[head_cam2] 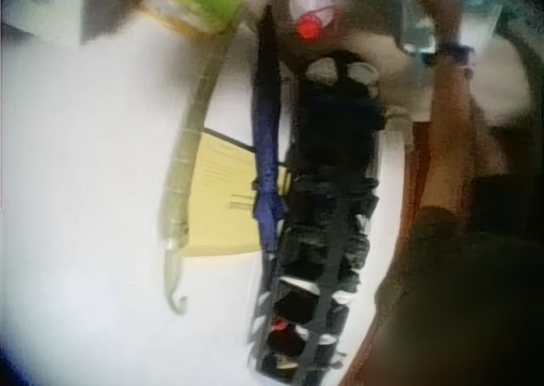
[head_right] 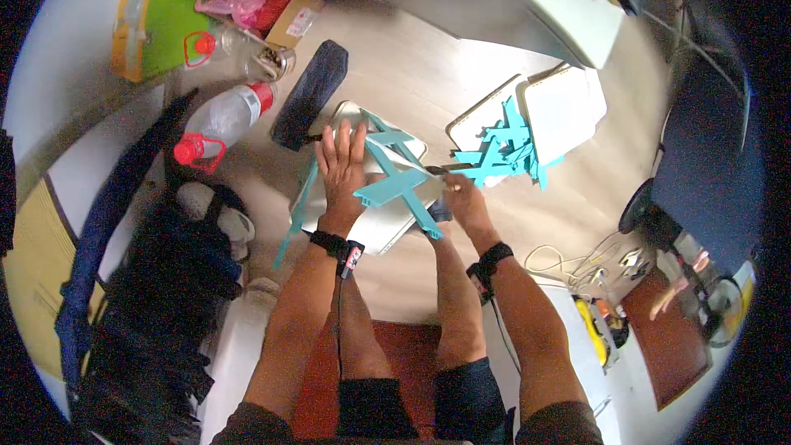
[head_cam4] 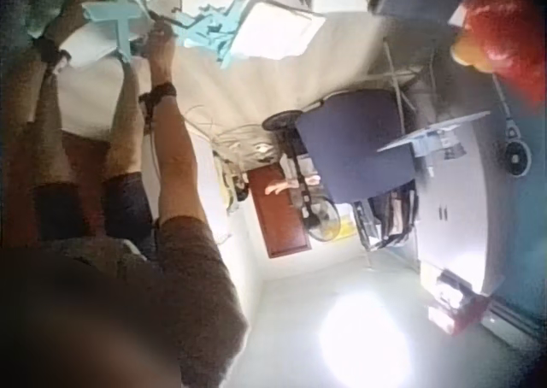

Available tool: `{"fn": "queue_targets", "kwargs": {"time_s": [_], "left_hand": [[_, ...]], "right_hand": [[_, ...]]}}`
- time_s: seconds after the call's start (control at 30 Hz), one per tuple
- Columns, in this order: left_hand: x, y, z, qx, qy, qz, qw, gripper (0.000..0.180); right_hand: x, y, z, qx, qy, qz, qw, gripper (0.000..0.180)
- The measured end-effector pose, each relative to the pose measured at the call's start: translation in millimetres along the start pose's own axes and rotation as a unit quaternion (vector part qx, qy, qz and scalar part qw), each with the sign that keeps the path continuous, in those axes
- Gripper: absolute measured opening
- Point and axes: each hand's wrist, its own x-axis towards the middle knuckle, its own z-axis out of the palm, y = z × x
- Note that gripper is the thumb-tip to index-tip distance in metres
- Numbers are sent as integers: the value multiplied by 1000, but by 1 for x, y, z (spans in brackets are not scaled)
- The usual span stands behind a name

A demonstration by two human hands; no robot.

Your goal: The person assembles multiple small stools by hand and using a power drill, attaching blue cross-shaped legs to white square seats and tightening screws with the tool.

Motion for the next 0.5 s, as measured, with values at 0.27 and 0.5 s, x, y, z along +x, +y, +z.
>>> {"fn": "queue_targets", "kwargs": {"time_s": [0.27, 0.5], "left_hand": [[-19, 39, -65, -173, -60, -94, 979, 54], [16, 66, -151, -431, -118, -269, 853, 23]], "right_hand": [[5, 48, 47, 405, 27, 39, 913, 25], [8, 45, 41, 399, 26, 19, 916, 19]]}}
